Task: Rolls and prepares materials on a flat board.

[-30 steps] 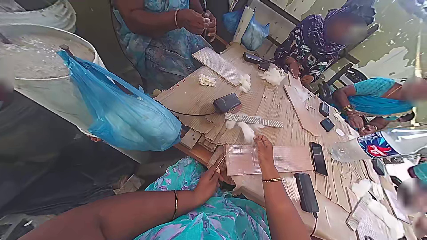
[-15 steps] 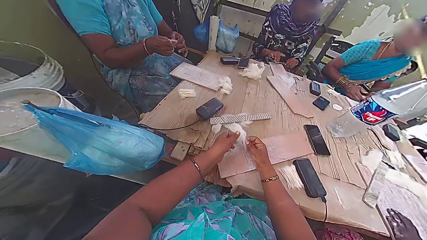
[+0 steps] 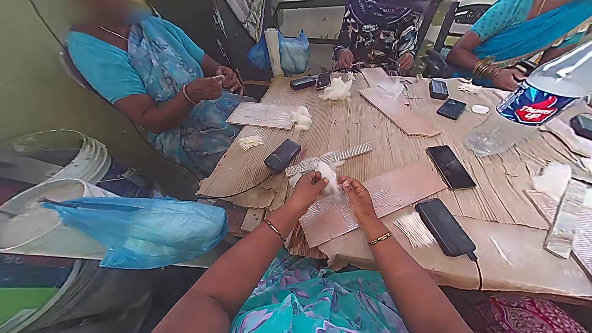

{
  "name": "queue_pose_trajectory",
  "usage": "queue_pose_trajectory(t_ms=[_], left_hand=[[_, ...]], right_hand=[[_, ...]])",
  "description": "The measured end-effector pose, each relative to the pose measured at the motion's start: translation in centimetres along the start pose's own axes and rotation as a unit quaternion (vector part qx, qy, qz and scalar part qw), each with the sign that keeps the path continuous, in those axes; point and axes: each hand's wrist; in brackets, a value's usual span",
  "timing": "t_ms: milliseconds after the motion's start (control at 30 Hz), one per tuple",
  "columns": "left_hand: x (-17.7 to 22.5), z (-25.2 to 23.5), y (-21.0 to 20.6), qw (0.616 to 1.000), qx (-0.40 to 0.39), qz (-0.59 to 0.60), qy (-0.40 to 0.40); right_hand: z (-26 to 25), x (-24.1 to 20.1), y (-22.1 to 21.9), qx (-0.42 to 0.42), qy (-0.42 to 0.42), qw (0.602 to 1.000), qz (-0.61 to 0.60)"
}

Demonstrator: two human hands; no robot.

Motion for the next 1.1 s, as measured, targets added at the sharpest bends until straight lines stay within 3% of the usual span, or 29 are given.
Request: queue_pose_trajectory(t_ms=[167,400,667,800,1100], left_hand=[[0.2,-0.5,-0.4,0.987,-0.024,-0.154,-0.039],[0.4,-1.2,0.7,0.972,0.021,-0.233,-0.035],[0.2,-0.9,-0.5,0.998,-0.005,-0.062,-0.006],[0.4,-1.5,-1.4,0.999,-0.014,-0.039,0.027],[0.2,-1.6,-1.8,0.999,0.025,-0.018,-0.011]], right_hand=[[0.2,-0.6,-0.6,-0.002,-0.027,0.999,0.025],[0.3,-0.4,-0.6,0.075,-0.007,0.997,0.013],[0.3,-0.5,-0.7,0.076,-0.006,0.997,0.024],[0.4,-0.3,-0.5,0.045,-0.005,0.998,0.040],[0.4,-0.5,-0.7,0.039,-0.005,0.999,0.022]])
Point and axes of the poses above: each hand's wrist, its own z-axis away from the middle knuckle, its own y-axis out of the back of the hand, x = y × z, and after that the axes turned 11 degrees about -z, right-handed
